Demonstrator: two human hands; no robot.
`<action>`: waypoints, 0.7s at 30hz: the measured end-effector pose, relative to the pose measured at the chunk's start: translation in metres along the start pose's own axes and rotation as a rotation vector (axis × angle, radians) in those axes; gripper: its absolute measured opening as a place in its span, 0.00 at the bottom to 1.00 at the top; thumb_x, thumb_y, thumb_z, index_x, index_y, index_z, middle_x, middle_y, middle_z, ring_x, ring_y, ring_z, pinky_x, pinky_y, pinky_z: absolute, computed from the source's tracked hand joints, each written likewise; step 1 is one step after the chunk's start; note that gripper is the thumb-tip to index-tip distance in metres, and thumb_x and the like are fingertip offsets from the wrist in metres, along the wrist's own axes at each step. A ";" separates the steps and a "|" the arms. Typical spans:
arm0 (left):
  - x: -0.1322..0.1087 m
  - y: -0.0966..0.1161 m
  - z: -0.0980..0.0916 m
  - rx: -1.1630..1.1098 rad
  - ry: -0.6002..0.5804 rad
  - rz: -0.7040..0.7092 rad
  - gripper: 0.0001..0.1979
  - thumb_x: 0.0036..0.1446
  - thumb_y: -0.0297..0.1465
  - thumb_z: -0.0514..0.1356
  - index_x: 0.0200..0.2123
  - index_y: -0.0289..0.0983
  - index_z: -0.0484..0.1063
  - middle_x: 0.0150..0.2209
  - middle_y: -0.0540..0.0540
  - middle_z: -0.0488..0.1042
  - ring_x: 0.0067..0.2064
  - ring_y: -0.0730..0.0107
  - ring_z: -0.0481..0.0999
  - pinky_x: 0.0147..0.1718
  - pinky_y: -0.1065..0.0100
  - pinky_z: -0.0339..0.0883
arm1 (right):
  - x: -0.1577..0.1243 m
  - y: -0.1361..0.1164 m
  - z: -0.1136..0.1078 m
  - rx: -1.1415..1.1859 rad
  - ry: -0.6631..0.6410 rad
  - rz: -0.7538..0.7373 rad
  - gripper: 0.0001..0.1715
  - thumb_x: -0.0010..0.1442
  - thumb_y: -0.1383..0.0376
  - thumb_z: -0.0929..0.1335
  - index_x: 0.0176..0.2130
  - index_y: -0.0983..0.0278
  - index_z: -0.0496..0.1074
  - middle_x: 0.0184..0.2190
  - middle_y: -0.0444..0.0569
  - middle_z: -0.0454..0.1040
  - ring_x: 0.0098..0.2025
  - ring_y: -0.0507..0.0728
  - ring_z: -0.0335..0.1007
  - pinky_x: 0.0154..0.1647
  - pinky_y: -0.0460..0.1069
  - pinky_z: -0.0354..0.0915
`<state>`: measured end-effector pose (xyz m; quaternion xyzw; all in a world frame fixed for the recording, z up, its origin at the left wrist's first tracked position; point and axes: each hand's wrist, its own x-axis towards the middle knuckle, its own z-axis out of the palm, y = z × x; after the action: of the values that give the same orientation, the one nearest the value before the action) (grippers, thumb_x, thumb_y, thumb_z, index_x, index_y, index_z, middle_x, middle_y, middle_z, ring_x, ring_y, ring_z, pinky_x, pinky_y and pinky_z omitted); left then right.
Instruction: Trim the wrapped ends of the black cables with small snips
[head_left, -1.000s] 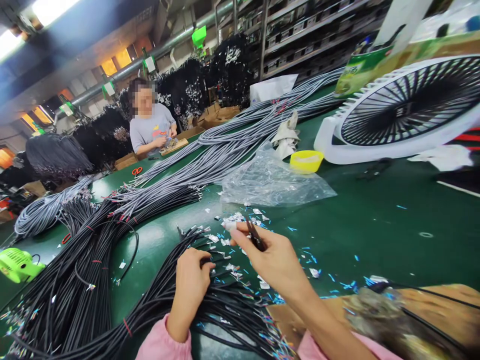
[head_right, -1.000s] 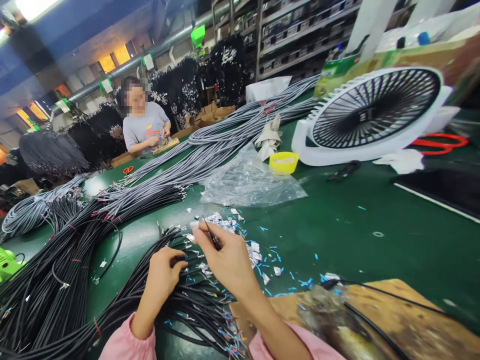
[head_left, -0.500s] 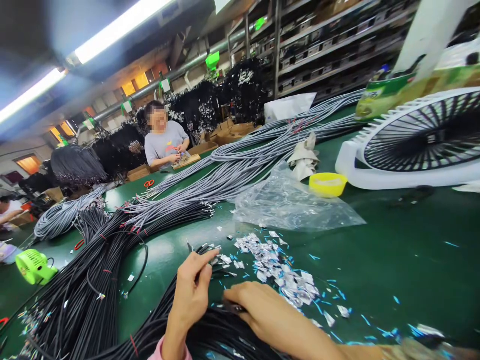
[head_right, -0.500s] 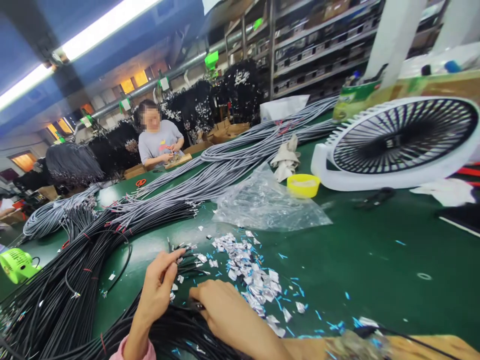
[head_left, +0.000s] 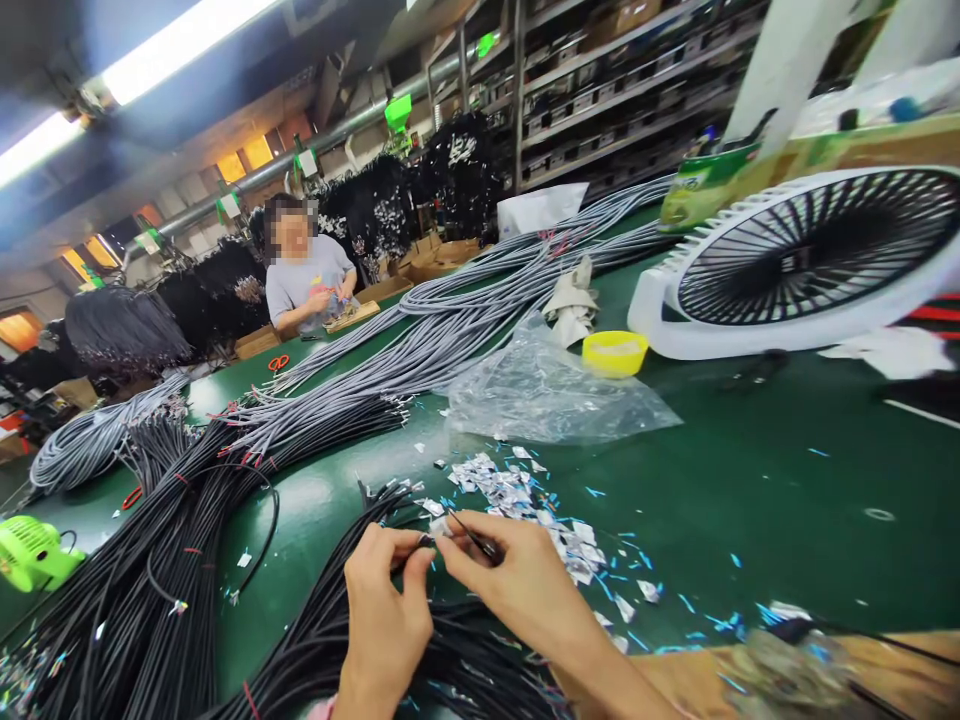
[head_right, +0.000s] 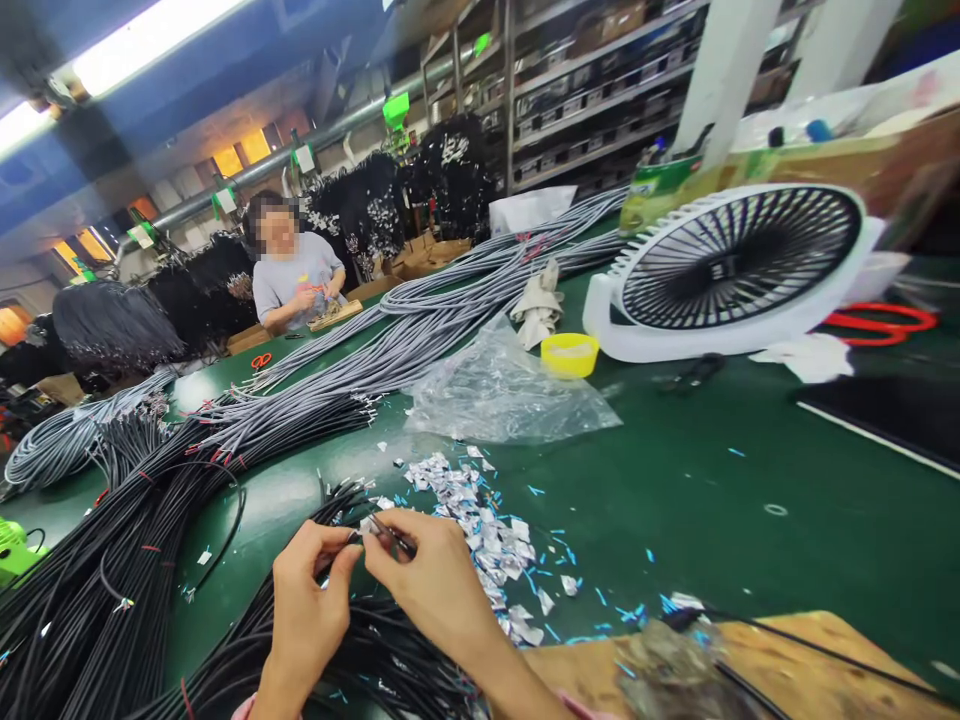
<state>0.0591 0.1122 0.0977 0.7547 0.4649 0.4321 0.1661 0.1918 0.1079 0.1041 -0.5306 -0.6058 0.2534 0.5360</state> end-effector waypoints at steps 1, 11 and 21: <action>0.000 0.000 0.000 -0.014 -0.006 -0.032 0.06 0.55 0.25 0.56 0.30 0.35 0.73 0.27 0.45 0.74 0.28 0.67 0.74 0.27 0.69 0.68 | 0.000 -0.001 0.000 0.005 -0.006 -0.002 0.15 0.51 0.63 0.60 0.16 0.61 0.63 0.12 0.41 0.61 0.16 0.51 0.57 0.15 0.45 0.54; 0.003 0.000 -0.007 -0.271 0.104 -0.265 0.10 0.54 0.34 0.58 0.26 0.34 0.73 0.24 0.47 0.71 0.25 0.71 0.72 0.23 0.74 0.66 | -0.004 0.014 0.003 0.033 -0.031 -0.055 0.19 0.56 0.55 0.64 0.39 0.62 0.77 0.36 0.54 0.79 0.38 0.62 0.75 0.38 0.53 0.71; 0.001 0.005 -0.005 -0.220 0.129 -0.186 0.09 0.54 0.32 0.59 0.26 0.34 0.74 0.24 0.47 0.71 0.26 0.71 0.72 0.25 0.74 0.67 | -0.003 0.007 0.000 0.007 -0.052 -0.112 0.19 0.59 0.55 0.63 0.33 0.61 0.79 0.25 0.49 0.78 0.26 0.57 0.73 0.27 0.49 0.70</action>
<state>0.0580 0.1100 0.1041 0.6561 0.4923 0.5110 0.2570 0.1944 0.1076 0.0966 -0.4870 -0.6475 0.2390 0.5353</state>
